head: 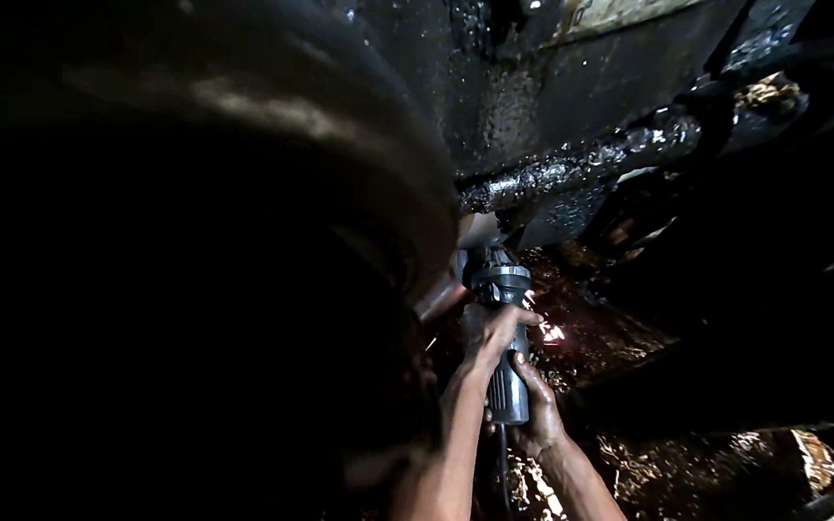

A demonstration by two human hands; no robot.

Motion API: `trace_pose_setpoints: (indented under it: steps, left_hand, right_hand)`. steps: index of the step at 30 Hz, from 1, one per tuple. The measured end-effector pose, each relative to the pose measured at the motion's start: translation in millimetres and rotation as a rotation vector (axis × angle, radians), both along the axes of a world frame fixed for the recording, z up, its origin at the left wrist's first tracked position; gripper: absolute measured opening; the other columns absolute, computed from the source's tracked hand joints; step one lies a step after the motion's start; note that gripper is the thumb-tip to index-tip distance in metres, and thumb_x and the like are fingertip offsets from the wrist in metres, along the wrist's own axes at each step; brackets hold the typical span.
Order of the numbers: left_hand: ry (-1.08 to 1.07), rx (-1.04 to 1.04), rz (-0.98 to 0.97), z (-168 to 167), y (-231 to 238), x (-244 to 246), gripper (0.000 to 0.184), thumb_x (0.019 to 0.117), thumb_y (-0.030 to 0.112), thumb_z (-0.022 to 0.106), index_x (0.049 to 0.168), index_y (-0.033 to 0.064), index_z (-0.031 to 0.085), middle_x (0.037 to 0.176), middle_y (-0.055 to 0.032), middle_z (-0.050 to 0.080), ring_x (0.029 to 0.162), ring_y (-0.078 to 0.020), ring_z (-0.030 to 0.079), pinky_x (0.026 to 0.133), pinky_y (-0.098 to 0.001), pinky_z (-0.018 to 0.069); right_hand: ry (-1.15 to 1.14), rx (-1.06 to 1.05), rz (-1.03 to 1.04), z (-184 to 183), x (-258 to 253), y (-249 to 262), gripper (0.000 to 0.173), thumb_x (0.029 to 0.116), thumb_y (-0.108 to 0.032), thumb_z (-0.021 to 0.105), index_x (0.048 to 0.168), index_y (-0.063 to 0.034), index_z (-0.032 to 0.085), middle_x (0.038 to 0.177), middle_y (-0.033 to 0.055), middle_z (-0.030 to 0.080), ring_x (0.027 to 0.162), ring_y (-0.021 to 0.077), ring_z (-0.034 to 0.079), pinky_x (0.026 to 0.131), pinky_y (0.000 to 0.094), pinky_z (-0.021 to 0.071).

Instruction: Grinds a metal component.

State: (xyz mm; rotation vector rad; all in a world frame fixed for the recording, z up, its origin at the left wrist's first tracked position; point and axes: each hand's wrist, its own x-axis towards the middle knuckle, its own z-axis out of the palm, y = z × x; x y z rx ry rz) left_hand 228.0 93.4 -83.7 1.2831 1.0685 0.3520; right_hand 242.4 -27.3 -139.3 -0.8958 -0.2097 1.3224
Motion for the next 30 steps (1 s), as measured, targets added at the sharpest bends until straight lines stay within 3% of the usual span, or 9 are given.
trace_pose_setpoints:
  steps: [2, 7, 15, 17, 19, 22, 24, 27, 30]
  left_hand:
    - [0.019, -0.03, -0.044, 9, -4, 0, 0.058, 0.0803, 0.032, 0.082, 0.127, 0.0023, 0.063, 0.121, -0.0189, 0.065, 0.111, -0.0319, 0.061, 0.092, -0.0535, 0.0502]
    - [0.066, -0.033, 0.018, 13, -5, 13, 0.063, 0.0761, 0.025, 0.086, 0.128, 0.0002, 0.06, 0.12, -0.0187, 0.065, 0.112, -0.0311, 0.061, 0.093, -0.0516, 0.0514]
    - [0.293, 0.064, 0.051, 18, -12, 27, 0.059, 0.0671, 0.033, 0.092, 0.108, -0.0007, 0.068, 0.108, -0.0194, 0.068, 0.106, -0.0341, 0.064, 0.088, -0.0555, 0.0528]
    - [0.306, 0.081, 0.072, 12, -16, 25, 0.057, 0.064, 0.037, 0.092, 0.102, 0.0012, 0.07, 0.102, -0.0184, 0.069, 0.101, -0.0346, 0.065, 0.084, -0.0569, 0.0537]
    - [0.174, 0.055, 0.066, 9, -23, 9, 0.056, 0.0691, 0.034, 0.09, 0.109, 0.002, 0.068, 0.103, -0.018, 0.068, 0.098, -0.0336, 0.065, 0.081, -0.0556, 0.0539]
    - [-0.098, -0.127, 0.049, -2, -36, -34, 0.06, 0.075, 0.025, 0.085, 0.126, 0.0051, 0.061, 0.106, -0.0138, 0.068, 0.092, -0.0252, 0.065, 0.078, -0.0451, 0.0558]
    - [-0.355, -0.26, 0.082, -21, -42, -61, 0.051, 0.0739, 0.013, 0.08, 0.119, 0.0, 0.06, 0.089, -0.0138, 0.069, 0.075, -0.0224, 0.068, 0.069, -0.0388, 0.0595]
    - [-0.738, -0.37, 0.093, -46, -55, -102, 0.041, 0.0703, 0.009, 0.074, 0.109, -0.0016, 0.062, 0.08, -0.0111, 0.069, 0.071, -0.0211, 0.07, 0.069, -0.0373, 0.0608]
    - [-1.033, -0.419, 0.094, -62, -61, -137, 0.036, 0.0691, 0.012, 0.08, 0.102, 0.0019, 0.069, 0.083, -0.0109, 0.071, 0.075, -0.0228, 0.071, 0.073, -0.0385, 0.0603]
  right_hand:
    - [-0.003, -0.008, -0.01, 1, 2, -1, 0.048, 0.0993, -0.053, 0.039, 0.113, -0.0119, 0.06, 0.072, 0.0109, 0.067, 0.053, 0.0203, 0.065, 0.045, 0.0343, 0.0565]
    - [0.04, -0.014, -0.004, 0, 8, -3, 0.05, 0.0992, -0.056, 0.037, 0.109, -0.0134, 0.062, 0.072, 0.0105, 0.067, 0.052, 0.0204, 0.065, 0.045, 0.0351, 0.0567]
    - [0.156, -0.008, -0.01, -11, 18, -11, 0.052, 0.0952, -0.061, 0.045, 0.105, -0.0142, 0.063, 0.07, 0.0114, 0.066, 0.051, 0.0218, 0.065, 0.044, 0.037, 0.0559]
    - [0.154, 0.034, -0.023, -14, 16, -15, 0.05, 0.0917, -0.061, 0.054, 0.107, -0.0143, 0.065, 0.072, 0.0116, 0.067, 0.052, 0.0216, 0.065, 0.044, 0.0365, 0.056]
    - [0.076, 0.041, -0.037, -15, 8, -19, 0.05, 0.0902, -0.057, 0.057, 0.112, -0.0122, 0.06, 0.074, 0.0112, 0.068, 0.053, 0.0207, 0.066, 0.044, 0.0349, 0.0566]
    - [-0.17, -0.1, -0.05, -21, -11, -37, 0.052, 0.0863, -0.049, 0.064, 0.111, -0.0037, 0.059, 0.075, 0.0096, 0.07, 0.055, 0.0205, 0.067, 0.047, 0.0359, 0.0585]
    - [-0.464, -0.177, -0.072, -24, -27, -49, 0.06, 0.0781, -0.053, 0.077, 0.108, -0.0027, 0.066, 0.079, 0.0047, 0.072, 0.062, 0.0161, 0.069, 0.055, 0.0349, 0.0611]
    - [-0.911, -0.207, -0.043, -31, -50, -64, 0.066, 0.074, -0.061, 0.08, 0.112, -0.0087, 0.072, 0.093, -0.0032, 0.075, 0.083, 0.0054, 0.072, 0.077, 0.0307, 0.0622]
    - [-1.135, -0.275, 0.039, -25, -72, -68, 0.071, 0.0692, -0.068, 0.079, 0.113, -0.0121, 0.073, 0.092, -0.0017, 0.075, 0.083, 0.009, 0.072, 0.077, 0.0387, 0.0618]
